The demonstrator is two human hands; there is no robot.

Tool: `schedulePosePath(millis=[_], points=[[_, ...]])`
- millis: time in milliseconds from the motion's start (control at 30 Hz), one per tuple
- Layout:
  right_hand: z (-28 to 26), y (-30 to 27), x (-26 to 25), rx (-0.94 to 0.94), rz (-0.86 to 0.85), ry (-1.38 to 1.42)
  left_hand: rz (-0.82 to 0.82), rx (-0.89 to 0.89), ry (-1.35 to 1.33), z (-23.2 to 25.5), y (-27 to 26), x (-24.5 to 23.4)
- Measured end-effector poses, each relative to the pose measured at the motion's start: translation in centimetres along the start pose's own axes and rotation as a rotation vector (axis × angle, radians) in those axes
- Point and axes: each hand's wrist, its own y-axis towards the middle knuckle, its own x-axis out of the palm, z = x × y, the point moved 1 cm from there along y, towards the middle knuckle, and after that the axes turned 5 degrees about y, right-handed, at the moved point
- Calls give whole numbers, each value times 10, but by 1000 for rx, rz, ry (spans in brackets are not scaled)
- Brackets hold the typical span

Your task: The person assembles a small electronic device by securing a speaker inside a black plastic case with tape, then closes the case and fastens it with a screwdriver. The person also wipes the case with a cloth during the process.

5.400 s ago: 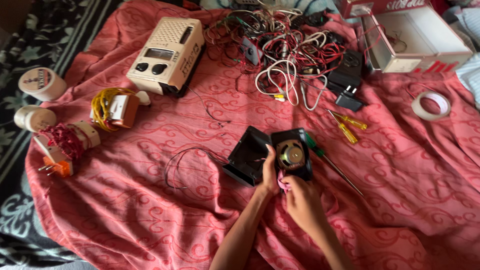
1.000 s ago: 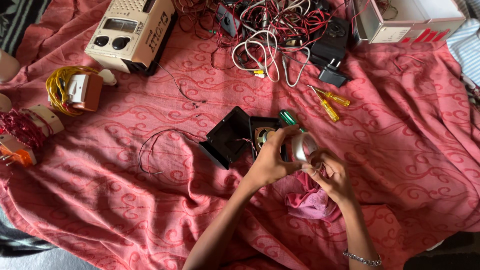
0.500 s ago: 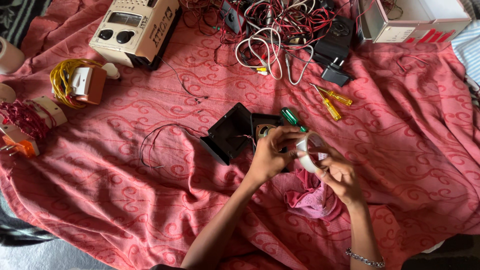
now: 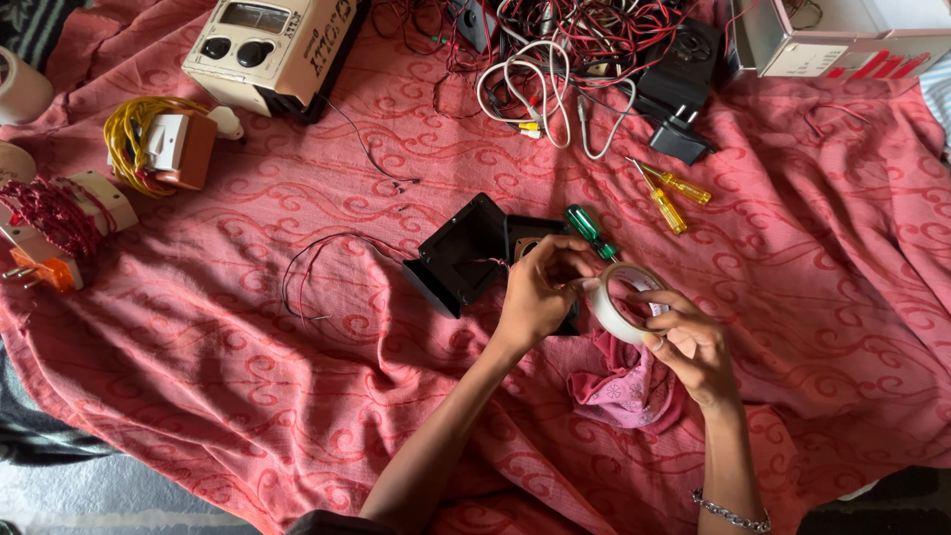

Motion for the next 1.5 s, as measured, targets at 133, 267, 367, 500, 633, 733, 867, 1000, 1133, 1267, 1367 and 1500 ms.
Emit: schedulePosePath(millis=[133, 267, 367, 500, 633, 733, 867, 1000, 1133, 1267, 1367, 1500], points=[[-7, 0, 4, -25, -10, 23, 11, -15, 31, -4, -2, 0], [-10, 0, 3, 24, 39, -123, -6, 16, -120, -14, 0, 4], [-10, 1, 3, -55, 88, -301, 33, 49, -134, -16, -1, 8], [-17, 4, 9, -251, 61, -535, 111, 63, 10, -2, -8, 11], [-35, 7, 24, -263, 121, -702, 146, 124, 204, 20, -12, 12], [-50, 10, 37, -347, 131, -820, 133, 284, 311, 31, -11, 13], [-62, 13, 49, -389, 129, -890, 104, 184, 265, 32, -4, 7], [-65, 15, 54, -402, 118, -888, -7, 37, 110, 32, 4, -7], [-63, 13, 57, -393, 106, -871, -23, 113, 172, 36, 7, -13], [-62, 14, 58, -398, 107, -868, 29, 45, 259, 35, 10, -14], [-60, 14, 59, -387, 102, -896, 94, 5, 223, 31, 9, -11], [-57, 13, 61, -392, 95, -961, 203, -2, 239, 28, 4, -3]])
